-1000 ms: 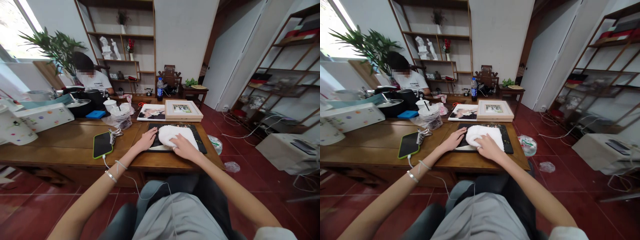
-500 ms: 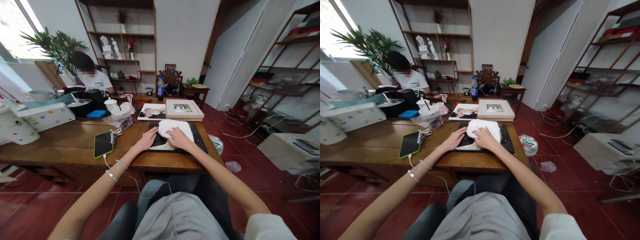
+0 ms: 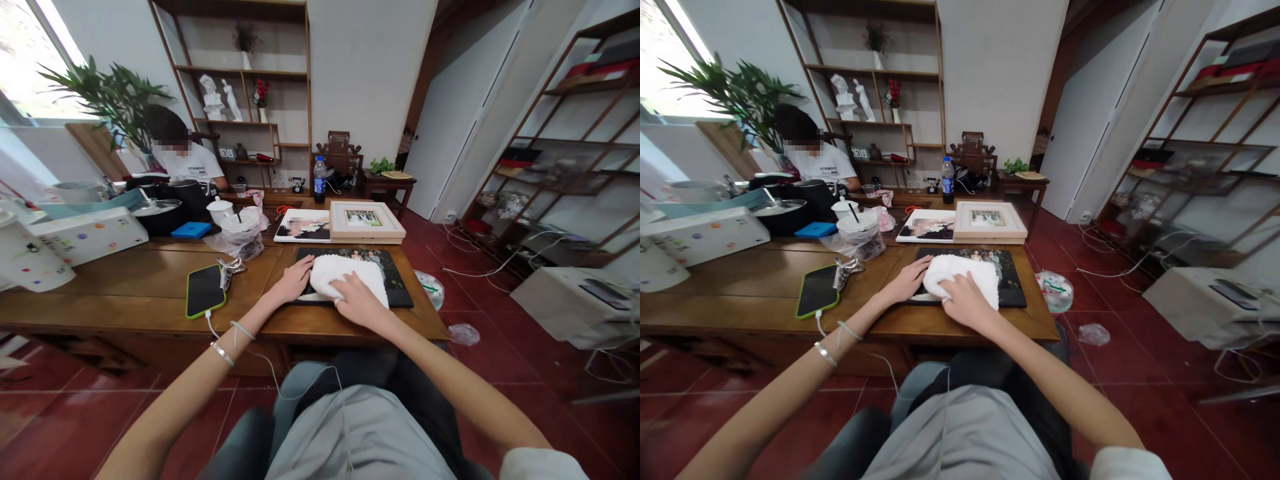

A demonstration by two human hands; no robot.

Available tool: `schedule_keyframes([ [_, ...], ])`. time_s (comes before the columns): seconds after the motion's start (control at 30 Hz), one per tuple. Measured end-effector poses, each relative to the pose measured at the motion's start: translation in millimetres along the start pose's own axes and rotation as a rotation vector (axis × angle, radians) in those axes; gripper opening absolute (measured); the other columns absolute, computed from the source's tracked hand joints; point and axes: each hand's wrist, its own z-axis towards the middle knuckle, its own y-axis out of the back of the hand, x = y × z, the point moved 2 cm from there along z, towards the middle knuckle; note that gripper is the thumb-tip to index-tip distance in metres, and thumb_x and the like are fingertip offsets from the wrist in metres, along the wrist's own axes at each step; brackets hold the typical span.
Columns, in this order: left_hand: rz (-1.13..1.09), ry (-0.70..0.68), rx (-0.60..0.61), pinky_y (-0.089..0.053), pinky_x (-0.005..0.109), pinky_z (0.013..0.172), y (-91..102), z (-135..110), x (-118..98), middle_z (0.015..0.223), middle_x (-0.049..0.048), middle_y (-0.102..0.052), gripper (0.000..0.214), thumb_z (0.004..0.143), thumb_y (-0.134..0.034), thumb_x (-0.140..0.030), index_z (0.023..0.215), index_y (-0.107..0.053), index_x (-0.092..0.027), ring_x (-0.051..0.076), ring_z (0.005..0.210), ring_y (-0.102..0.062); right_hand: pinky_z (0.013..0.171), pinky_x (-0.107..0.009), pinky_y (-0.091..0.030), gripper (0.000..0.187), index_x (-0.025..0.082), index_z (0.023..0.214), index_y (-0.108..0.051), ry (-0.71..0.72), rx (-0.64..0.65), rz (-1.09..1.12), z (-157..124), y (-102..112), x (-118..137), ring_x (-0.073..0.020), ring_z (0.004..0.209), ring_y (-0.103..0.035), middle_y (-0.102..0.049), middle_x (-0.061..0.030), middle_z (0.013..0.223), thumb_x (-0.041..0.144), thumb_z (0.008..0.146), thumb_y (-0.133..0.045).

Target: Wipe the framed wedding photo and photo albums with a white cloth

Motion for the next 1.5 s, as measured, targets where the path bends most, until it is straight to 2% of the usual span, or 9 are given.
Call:
schedule_keyframes([
  [0.2, 0.002, 0.011, -0.032, -0.030, 0.046, 0.106, -2.5, 0, 2, 0.140, 0.0095, -0.040, 0.040, 0.089, -0.033, -0.026, 0.123, -0.052, -0.016, 0.022, 0.130, -0.036, 0.087, -0.036, -0.034, 0.027, 0.017, 0.098, -0.063, -0.141, 0.020, -0.032, 55, 5, -48, -0.0246, 0.095, -0.055, -0.066, -0.0100, 0.100, 0.016, 0.081, -0.043],
  [0.37, -0.036, 0.011, -0.086, -0.030, 0.045, 0.107, -0.1, 2, 2, 0.137, 0.0114, -0.044, 0.043, 0.089, -0.031, -0.027, 0.125, -0.049, -0.013, 0.022, 0.128, -0.039, 0.088, -0.036, -0.034, 0.031, 0.016, 0.099, -0.063, -0.171, 0.048, -0.084, 73, 8, -49, -0.0246, 0.096, -0.055, -0.066, -0.0111, 0.099, 0.010, 0.076, -0.042],
  [0.67, -0.107, -0.013, -0.189, -0.035, 0.039, 0.105, 9.5, 4, -2, 0.130, 0.0098, -0.052, 0.043, 0.090, -0.028, -0.028, 0.122, -0.053, -0.013, 0.020, 0.120, -0.048, 0.102, -0.051, -0.021, 0.034, 0.015, 0.103, -0.063, 0.101, 0.060, -0.032, -4, 1, 36, -0.0282, 0.119, -0.042, -0.057, -0.0185, 0.116, 0.011, 0.073, -0.047],
  [0.77, -0.072, -0.010, -0.156, -0.034, 0.040, 0.106, 9.1, 2, -4, 0.129, 0.0103, -0.053, 0.043, 0.089, -0.032, -0.031, 0.120, -0.055, -0.012, 0.021, 0.121, -0.047, 0.102, -0.044, -0.025, 0.034, 0.018, 0.100, -0.063, 0.124, 0.071, 0.062, -24, 9, 37, -0.0249, 0.115, -0.046, -0.058, -0.0141, 0.115, 0.008, 0.072, -0.047],
  [0.9, 0.009, -0.056, -0.104, -0.032, 0.042, 0.107, 7.6, 0, -8, 0.131, 0.0140, -0.050, 0.046, 0.087, -0.040, -0.036, 0.119, -0.056, -0.008, 0.024, 0.127, -0.040, 0.086, -0.034, -0.039, 0.024, 0.019, 0.090, -0.064, -0.034, 0.046, 0.168, -26, 21, 5, -0.0220, 0.090, -0.057, -0.066, -0.0072, 0.091, 0.013, 0.078, -0.044],
  [1.03, 0.049, -0.069, -0.091, -0.032, 0.041, 0.107, 6.7, -2, -8, 0.132, 0.0142, -0.049, 0.045, 0.087, -0.040, -0.036, 0.119, -0.056, -0.008, 0.024, 0.125, -0.042, 0.077, -0.030, -0.041, 0.023, 0.017, 0.085, -0.063, -0.156, -0.070, 0.200, -5, 26, -39, -0.0219, 0.083, -0.059, -0.067, -0.0071, 0.090, 0.023, 0.085, -0.041],
  [1.2, 0.030, -0.075, -0.101, -0.034, 0.039, 0.106, 8.2, -2, -10, 0.129, 0.0131, -0.052, 0.043, 0.087, -0.041, -0.036, 0.116, -0.058, -0.010, 0.023, 0.123, -0.046, 0.083, -0.030, -0.039, 0.026, 0.015, 0.097, -0.064, -0.209, -0.120, 0.239, 50, 18, -75, -0.0239, 0.097, -0.057, -0.065, -0.0088, 0.108, 0.027, 0.085, -0.045],
  [1.37, 0.008, -0.078, -0.118, -0.036, 0.041, 0.105, 9.7, -2, -11, 0.125, 0.0131, -0.055, 0.039, 0.086, -0.044, -0.035, 0.111, -0.061, -0.010, 0.024, 0.119, -0.049, 0.083, -0.029, -0.041, 0.027, 0.012, 0.100, -0.064, -0.137, -0.023, 0.304, 111, 2, -62, -0.0231, 0.098, -0.057, -0.063, -0.0106, 0.113, 0.028, 0.084, -0.048],
  [1.5, 0.018, -0.069, -0.121, -0.036, 0.043, 0.104, 8.8, -2, -9, 0.123, 0.0117, -0.058, 0.036, 0.086, -0.045, -0.033, 0.110, -0.062, -0.012, 0.025, 0.119, -0.050, 0.085, -0.030, -0.039, 0.026, 0.012, 0.099, -0.066, -0.096, 0.011, 0.236, 125, -4, -46, -0.0247, 0.098, -0.057, -0.065, -0.0112, 0.111, 0.026, 0.083, -0.050],
])
